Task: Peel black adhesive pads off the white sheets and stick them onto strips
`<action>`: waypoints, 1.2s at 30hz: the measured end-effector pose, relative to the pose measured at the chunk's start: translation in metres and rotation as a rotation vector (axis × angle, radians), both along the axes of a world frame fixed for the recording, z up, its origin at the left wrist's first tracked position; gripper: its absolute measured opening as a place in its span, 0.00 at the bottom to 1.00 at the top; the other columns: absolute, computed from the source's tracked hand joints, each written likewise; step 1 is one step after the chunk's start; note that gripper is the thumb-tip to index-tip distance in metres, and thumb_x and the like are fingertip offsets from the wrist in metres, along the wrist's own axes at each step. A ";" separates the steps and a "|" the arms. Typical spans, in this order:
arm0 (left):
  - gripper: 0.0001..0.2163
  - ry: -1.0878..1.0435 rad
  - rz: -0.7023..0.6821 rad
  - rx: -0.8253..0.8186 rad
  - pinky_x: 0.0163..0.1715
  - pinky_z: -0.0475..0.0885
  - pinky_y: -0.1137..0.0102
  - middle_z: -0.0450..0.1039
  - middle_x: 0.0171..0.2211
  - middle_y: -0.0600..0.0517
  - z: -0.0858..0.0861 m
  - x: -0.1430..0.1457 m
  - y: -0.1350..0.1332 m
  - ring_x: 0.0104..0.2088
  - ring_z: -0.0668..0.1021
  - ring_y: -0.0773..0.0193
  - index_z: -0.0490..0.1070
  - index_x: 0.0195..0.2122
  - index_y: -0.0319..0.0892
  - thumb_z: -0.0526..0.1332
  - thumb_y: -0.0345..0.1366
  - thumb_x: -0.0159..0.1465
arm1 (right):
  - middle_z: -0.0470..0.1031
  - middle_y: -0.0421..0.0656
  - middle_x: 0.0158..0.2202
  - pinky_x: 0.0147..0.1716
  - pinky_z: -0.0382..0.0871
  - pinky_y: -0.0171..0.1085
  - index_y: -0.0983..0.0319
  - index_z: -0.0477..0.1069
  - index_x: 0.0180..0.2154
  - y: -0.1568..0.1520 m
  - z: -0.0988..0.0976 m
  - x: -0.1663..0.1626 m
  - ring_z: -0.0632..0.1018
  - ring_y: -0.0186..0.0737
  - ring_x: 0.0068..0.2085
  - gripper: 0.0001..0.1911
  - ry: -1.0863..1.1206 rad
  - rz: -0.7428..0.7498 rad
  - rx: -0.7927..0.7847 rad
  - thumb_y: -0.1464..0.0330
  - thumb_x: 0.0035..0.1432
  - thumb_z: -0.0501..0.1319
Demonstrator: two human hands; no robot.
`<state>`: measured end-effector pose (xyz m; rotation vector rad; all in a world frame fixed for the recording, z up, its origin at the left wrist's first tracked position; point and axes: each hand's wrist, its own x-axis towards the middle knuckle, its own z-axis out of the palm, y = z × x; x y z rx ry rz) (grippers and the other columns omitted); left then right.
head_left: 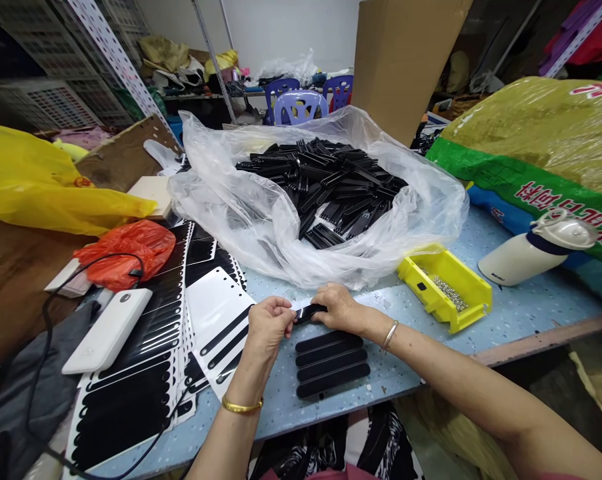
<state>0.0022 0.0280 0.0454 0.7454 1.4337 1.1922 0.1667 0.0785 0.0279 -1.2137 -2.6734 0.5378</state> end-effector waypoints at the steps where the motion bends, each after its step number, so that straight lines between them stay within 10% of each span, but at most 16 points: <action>1: 0.10 0.028 0.001 -0.003 0.08 0.57 0.78 0.67 0.11 0.58 -0.002 -0.001 0.000 0.10 0.64 0.73 0.67 0.23 0.40 0.65 0.31 0.39 | 0.78 0.48 0.33 0.36 0.61 0.36 0.65 0.80 0.35 0.000 -0.001 0.000 0.74 0.43 0.37 0.10 0.001 0.002 0.001 0.66 0.53 0.69; 36: 0.09 0.152 -0.062 -0.058 0.09 0.63 0.77 0.68 0.10 0.56 -0.002 -0.005 -0.004 0.11 0.71 0.67 0.67 0.21 0.40 0.66 0.33 0.39 | 0.77 0.41 0.26 0.26 0.52 0.34 0.58 0.82 0.31 0.002 0.013 -0.005 0.71 0.34 0.28 0.15 0.043 -0.122 -0.128 0.58 0.60 0.61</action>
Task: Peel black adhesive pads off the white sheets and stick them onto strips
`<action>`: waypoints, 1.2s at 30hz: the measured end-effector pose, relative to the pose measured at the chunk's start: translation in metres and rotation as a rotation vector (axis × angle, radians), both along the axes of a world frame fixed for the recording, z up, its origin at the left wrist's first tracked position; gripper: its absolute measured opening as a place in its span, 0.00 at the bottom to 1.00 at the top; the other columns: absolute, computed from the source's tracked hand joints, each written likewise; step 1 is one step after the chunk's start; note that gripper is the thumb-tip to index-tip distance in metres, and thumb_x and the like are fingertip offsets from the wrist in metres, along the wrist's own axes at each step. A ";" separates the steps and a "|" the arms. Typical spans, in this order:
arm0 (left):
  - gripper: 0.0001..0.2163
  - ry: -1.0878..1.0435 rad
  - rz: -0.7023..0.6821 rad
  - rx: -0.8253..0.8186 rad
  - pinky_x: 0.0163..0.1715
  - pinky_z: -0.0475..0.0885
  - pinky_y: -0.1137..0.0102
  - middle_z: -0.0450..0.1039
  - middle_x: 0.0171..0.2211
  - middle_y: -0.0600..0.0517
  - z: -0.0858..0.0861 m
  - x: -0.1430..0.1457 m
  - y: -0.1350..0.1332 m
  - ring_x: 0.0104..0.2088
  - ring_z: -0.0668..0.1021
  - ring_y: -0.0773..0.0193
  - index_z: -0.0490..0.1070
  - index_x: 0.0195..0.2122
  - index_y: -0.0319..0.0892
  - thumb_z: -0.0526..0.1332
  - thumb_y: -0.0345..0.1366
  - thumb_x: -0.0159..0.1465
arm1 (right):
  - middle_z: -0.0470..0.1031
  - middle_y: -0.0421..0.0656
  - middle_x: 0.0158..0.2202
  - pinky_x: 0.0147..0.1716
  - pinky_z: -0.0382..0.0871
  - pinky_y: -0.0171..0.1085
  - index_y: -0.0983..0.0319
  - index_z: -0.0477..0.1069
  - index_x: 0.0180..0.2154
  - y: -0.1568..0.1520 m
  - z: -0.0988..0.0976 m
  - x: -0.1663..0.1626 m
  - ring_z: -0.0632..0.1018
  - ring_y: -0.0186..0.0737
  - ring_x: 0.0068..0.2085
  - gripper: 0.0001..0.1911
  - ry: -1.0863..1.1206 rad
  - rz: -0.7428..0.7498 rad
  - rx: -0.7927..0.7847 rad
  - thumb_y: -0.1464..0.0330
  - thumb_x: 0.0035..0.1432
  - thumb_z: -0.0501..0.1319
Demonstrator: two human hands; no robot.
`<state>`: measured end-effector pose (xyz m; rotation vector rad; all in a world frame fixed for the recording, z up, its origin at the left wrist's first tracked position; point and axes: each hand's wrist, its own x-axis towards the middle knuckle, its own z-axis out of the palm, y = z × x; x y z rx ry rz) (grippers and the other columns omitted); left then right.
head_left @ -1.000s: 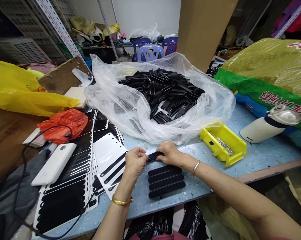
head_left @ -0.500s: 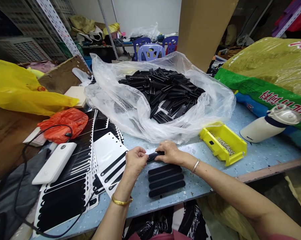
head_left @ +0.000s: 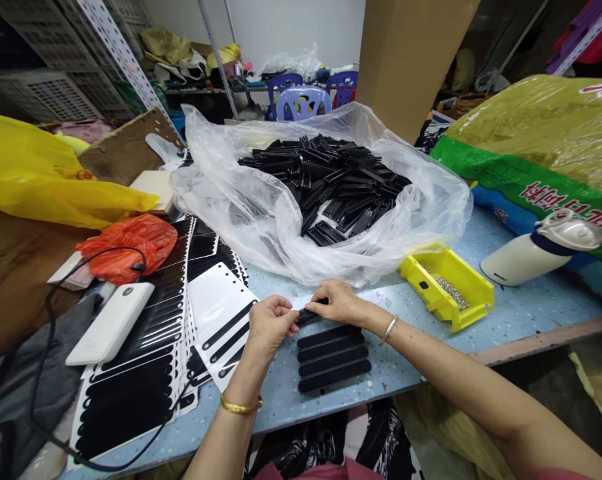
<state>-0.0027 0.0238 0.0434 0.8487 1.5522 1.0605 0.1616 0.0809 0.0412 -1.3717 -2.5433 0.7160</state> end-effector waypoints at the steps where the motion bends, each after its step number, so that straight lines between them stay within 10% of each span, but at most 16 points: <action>1: 0.09 0.003 -0.001 -0.007 0.09 0.63 0.77 0.68 0.10 0.56 0.000 0.000 0.000 0.10 0.71 0.67 0.67 0.21 0.40 0.66 0.33 0.39 | 0.77 0.41 0.26 0.26 0.52 0.34 0.57 0.82 0.32 0.001 -0.001 0.000 0.71 0.34 0.28 0.13 0.008 -0.003 -0.018 0.59 0.59 0.62; 36: 0.05 0.560 -0.207 0.114 0.19 0.62 0.75 0.69 0.15 0.58 -0.020 -0.003 0.002 0.17 0.72 0.67 0.70 0.27 0.41 0.59 0.28 0.47 | 0.80 0.41 0.27 0.25 0.53 0.33 0.60 0.82 0.32 0.005 -0.001 -0.002 0.73 0.35 0.29 0.14 -0.004 -0.036 -0.126 0.56 0.51 0.67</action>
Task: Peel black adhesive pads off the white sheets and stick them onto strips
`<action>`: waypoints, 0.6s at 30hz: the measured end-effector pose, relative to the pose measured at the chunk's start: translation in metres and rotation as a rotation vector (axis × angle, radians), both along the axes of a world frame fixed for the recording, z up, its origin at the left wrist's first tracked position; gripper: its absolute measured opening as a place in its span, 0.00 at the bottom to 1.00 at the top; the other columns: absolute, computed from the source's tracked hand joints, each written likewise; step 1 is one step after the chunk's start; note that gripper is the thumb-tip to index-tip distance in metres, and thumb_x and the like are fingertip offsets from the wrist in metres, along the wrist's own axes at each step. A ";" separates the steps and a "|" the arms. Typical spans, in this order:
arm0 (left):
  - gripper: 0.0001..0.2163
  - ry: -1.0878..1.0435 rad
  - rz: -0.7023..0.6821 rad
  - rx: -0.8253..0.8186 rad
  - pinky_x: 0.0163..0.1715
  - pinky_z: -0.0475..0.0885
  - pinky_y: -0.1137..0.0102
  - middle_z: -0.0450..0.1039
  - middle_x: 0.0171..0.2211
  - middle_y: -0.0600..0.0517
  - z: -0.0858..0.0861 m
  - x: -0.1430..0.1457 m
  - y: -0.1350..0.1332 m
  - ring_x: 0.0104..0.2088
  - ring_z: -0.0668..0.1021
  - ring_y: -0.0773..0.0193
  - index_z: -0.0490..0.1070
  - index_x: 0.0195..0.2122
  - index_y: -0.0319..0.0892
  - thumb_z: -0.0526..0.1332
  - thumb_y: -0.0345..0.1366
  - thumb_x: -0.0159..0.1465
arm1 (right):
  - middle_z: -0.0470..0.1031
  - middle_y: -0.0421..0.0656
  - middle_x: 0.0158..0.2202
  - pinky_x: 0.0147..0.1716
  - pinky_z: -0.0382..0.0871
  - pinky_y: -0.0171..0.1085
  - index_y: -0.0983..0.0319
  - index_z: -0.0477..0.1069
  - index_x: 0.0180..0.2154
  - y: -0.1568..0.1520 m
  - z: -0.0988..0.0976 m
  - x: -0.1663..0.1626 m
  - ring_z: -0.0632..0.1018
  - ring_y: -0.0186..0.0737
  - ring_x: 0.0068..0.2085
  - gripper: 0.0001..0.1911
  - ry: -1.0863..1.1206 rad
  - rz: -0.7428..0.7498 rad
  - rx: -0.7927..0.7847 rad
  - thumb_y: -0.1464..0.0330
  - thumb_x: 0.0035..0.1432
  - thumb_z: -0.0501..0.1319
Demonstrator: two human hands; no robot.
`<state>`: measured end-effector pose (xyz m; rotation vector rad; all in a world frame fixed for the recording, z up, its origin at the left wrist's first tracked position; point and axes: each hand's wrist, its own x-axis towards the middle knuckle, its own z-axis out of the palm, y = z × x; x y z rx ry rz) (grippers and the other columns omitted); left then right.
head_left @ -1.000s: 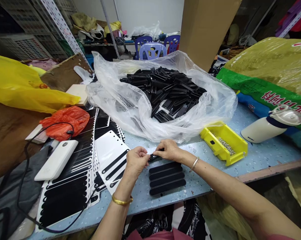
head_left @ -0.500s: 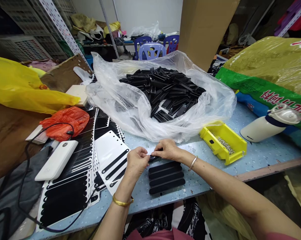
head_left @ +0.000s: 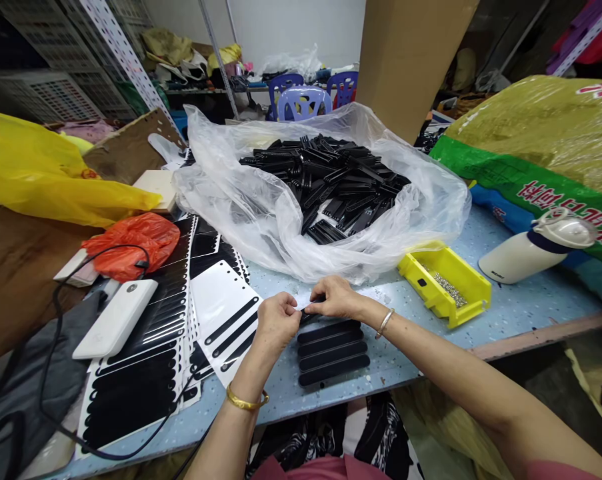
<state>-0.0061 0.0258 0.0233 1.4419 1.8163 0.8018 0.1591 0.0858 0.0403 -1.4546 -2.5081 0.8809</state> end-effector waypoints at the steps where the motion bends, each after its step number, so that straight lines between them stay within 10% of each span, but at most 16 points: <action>1: 0.05 0.010 -0.007 -0.004 0.20 0.63 0.75 0.69 0.15 0.57 0.000 0.000 0.000 0.17 0.72 0.67 0.70 0.27 0.41 0.59 0.28 0.47 | 0.80 0.41 0.27 0.26 0.53 0.33 0.60 0.82 0.32 0.000 0.000 0.000 0.73 0.35 0.29 0.14 -0.006 -0.005 0.000 0.56 0.50 0.67; 18: 0.15 0.046 -0.027 -0.058 0.20 0.63 0.73 0.67 0.13 0.59 0.008 0.000 -0.005 0.14 0.71 0.67 0.75 0.36 0.38 0.55 0.26 0.48 | 0.77 0.40 0.24 0.25 0.52 0.33 0.61 0.80 0.29 0.000 -0.001 -0.001 0.71 0.34 0.28 0.16 -0.023 -0.016 0.003 0.54 0.49 0.69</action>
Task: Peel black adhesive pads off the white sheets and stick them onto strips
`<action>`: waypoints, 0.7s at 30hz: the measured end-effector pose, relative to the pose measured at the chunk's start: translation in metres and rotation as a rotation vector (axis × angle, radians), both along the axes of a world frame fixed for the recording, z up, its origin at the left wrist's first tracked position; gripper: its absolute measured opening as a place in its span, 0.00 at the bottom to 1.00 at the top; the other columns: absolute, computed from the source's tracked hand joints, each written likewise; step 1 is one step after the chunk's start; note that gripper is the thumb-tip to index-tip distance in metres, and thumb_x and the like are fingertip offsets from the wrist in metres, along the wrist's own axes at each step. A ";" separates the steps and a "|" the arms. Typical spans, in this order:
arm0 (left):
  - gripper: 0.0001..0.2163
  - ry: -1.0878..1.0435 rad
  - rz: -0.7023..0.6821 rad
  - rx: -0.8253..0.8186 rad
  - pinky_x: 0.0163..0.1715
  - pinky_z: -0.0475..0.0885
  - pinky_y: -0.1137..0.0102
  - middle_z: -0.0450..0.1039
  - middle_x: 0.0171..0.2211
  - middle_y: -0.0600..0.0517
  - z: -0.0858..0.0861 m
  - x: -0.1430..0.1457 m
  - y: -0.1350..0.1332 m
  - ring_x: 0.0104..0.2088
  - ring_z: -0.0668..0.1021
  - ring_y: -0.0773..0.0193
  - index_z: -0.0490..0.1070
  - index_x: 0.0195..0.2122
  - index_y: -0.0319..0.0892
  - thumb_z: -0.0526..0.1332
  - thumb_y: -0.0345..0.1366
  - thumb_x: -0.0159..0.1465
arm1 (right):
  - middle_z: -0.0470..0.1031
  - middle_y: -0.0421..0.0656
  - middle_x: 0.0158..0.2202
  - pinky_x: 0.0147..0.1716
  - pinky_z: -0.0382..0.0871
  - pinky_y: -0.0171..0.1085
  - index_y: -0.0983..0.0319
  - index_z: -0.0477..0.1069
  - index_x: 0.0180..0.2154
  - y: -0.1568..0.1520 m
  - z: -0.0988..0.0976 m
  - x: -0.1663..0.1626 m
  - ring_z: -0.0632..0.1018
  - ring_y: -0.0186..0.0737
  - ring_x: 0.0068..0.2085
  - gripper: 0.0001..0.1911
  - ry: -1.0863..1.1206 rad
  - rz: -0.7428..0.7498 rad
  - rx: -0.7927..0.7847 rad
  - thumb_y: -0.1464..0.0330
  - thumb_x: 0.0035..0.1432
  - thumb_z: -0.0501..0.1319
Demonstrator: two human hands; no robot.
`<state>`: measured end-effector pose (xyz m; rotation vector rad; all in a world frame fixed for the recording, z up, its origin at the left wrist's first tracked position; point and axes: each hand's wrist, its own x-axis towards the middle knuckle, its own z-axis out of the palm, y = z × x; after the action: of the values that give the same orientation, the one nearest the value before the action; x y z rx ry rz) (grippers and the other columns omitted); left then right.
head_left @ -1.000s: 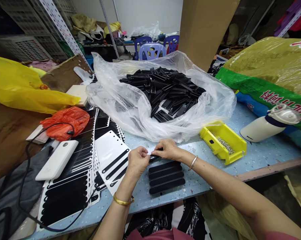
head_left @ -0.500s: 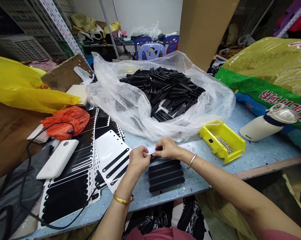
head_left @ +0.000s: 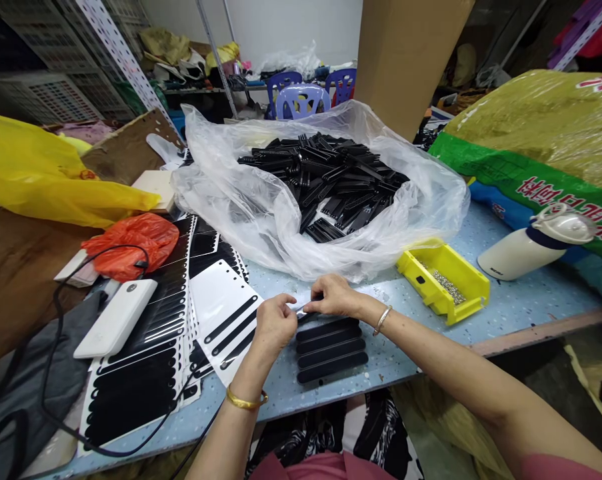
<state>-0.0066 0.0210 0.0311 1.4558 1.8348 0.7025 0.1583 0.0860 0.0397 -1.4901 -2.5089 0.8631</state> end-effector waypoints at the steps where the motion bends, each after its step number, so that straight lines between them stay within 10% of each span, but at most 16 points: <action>1: 0.15 -0.064 0.030 -0.023 0.18 0.63 0.73 0.67 0.13 0.59 -0.002 -0.001 -0.001 0.13 0.70 0.67 0.74 0.37 0.37 0.55 0.26 0.49 | 0.77 0.40 0.24 0.25 0.52 0.33 0.61 0.80 0.29 0.000 0.001 0.000 0.71 0.34 0.28 0.15 0.002 0.004 -0.004 0.55 0.49 0.69; 21: 0.12 -0.484 0.070 -0.096 0.10 0.59 0.77 0.68 0.11 0.57 -0.011 -0.002 -0.009 0.10 0.68 0.70 0.78 0.29 0.36 0.67 0.41 0.49 | 0.77 0.40 0.23 0.25 0.53 0.32 0.62 0.81 0.29 0.001 0.002 0.002 0.70 0.33 0.26 0.12 0.024 0.054 -0.005 0.59 0.52 0.67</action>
<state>-0.0084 0.0122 0.0202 1.0492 1.5228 0.8979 0.1600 0.0875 0.0413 -1.4109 -2.5424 0.8903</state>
